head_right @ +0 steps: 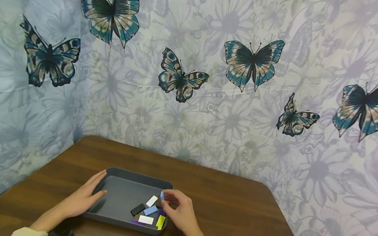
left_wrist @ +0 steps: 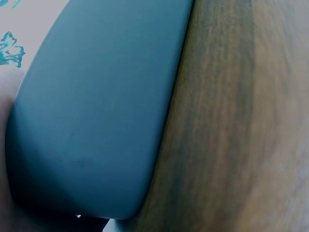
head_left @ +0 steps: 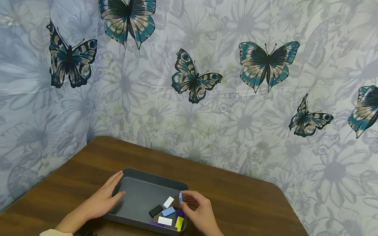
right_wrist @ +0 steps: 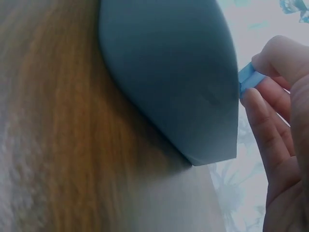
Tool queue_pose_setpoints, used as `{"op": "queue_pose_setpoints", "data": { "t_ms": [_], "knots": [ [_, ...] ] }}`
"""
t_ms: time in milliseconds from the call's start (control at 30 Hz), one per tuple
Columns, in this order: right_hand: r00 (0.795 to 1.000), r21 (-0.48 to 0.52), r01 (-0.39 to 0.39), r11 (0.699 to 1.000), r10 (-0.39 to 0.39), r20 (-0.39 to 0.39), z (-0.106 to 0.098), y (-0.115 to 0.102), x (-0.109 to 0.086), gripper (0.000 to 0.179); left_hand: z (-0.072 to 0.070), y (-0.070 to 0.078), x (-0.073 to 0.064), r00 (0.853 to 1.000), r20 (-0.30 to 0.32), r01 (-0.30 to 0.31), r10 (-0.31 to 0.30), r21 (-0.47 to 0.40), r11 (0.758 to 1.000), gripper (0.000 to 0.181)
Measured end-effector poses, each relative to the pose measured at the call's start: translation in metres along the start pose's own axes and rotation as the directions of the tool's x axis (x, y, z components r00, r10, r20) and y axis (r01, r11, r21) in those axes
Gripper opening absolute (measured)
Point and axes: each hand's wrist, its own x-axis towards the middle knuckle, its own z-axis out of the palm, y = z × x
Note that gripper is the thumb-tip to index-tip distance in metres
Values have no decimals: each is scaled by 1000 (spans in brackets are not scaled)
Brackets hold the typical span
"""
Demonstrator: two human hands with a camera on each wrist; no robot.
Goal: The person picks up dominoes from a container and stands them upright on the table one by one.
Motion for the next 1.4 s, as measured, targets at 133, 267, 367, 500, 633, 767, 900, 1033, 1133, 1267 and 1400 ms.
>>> {"op": "queue_pose_setpoints", "data": {
  "t_ms": [133,267,367,500,633,767,900,1033,1133,1267,1400],
  "knots": [
    [999,-6,21,1000,-21,-46,-5,2,-2,28,2,0,2,1000,-3,-4,4,-6,1000,77],
    [996,-6,33,999,-33,-78,-9,3,-3,30,2,0,4,1000,-3,-8,8,-6,1000,78],
    [996,6,24,1000,-23,-90,-10,5,-4,32,2,-3,4,1000,-4,-8,8,0,1000,77],
    [994,6,12,1000,-11,-105,-11,6,-3,36,1,-4,6,1000,-13,-23,23,10,1000,76],
    [993,-2,17,1000,-17,-116,-12,8,-4,37,1,-4,6,1000,-11,-25,25,8,1000,77],
    [990,3,12,1000,-12,-140,-13,16,-9,36,1,-3,4,1000,-5,-20,20,6,1000,76],
    [984,-13,-21,1000,18,-179,-16,24,-13,36,1,-2,5,1000,-7,-26,26,3,1000,76],
    [983,-25,-39,999,34,-182,-18,28,-14,34,1,-2,6,999,-6,-32,32,4,999,76],
    [983,-27,-62,998,57,-175,-21,30,-15,34,1,-2,8,999,-5,-35,35,5,999,76],
    [980,-15,-104,995,99,-174,-24,32,-15,40,1,-4,8,999,-9,-42,42,11,999,76],
    [978,-19,-122,992,117,-175,-26,35,-17,41,1,-4,9,998,-17,-53,53,19,998,76]
  ]
}}
